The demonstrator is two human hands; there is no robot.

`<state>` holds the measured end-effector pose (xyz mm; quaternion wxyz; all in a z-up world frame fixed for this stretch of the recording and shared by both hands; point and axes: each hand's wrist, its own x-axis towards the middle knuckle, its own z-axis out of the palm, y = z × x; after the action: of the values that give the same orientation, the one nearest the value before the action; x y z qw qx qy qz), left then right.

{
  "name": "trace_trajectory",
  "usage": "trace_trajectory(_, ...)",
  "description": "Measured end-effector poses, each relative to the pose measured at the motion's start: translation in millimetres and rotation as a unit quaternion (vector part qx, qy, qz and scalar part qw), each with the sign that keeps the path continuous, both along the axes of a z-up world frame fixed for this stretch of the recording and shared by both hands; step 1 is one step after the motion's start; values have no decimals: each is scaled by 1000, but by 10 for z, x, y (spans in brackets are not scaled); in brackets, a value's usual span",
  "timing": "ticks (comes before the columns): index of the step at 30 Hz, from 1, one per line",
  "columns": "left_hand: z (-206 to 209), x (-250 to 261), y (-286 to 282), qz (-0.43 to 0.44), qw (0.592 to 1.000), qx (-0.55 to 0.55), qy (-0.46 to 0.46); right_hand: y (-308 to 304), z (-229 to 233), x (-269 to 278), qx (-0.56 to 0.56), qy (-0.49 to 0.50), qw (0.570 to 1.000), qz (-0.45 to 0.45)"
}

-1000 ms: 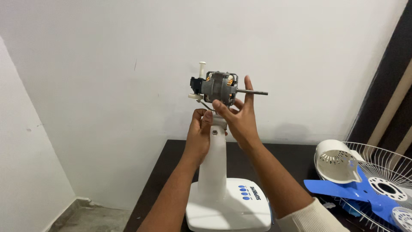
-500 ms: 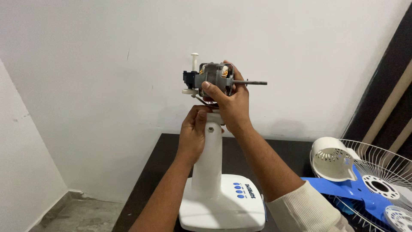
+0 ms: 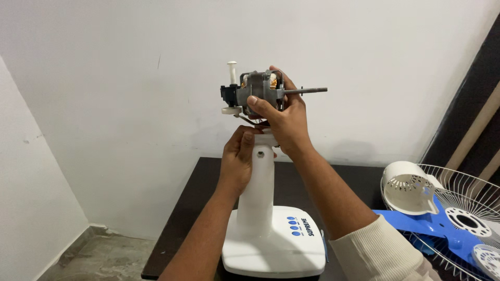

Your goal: The person assembles an electric fan by attaching the motor to the fan stand and securing it with a screw. They handle the motor, stand, and screwdriver while seated on the floor.

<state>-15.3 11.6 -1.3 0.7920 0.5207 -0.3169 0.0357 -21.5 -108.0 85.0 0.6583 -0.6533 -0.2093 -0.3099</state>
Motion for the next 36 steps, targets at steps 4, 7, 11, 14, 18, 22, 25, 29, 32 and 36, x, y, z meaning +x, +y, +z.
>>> trace_trajectory(4, -40, -5, 22, 15, 999, 19, -45, 1, -15, -30, 23, 3, 1000, 19)
trace_trajectory(7, -44, -34, 32, -5, 998, 20, -57, -16, -10, -62, 5, 3, 1000, 9)
trace_trajectory(11, -16, -95, 74, 35, 981, 184, -56, -9, -12, -107, -27, 17, 999, -20)
trace_trajectory(14, 61, -94, 58, 39, 975, 218, -26, -25, 24, -98, -42, 9, 999, -11)
trace_trajectory(18, 109, -124, 60, 37, 977, 208, -1, 4, 28, -58, -32, 33, 999, 13)
trace_trajectory(22, 166, -119, 31, 33, 978, 198, 63, 3, 48, 13, -50, 49, 997, -24)
trace_trajectory(25, 129, -112, 24, 46, 983, 165, -61, -40, -17, 40, -47, 31, 998, -20)
trace_trajectory(29, 149, -28, 30, 46, 982, 178, -30, -82, -87, 75, 4, 16, 1000, 2)
trace_trajectory(32, 178, -16, 13, 74, 973, 215, -35, -111, -126, 52, 46, 16, 999, -17)
trace_trajectory(36, 180, -65, 7, 67, 977, 199, -34, -91, -127, 10, 66, 10, 997, -30)
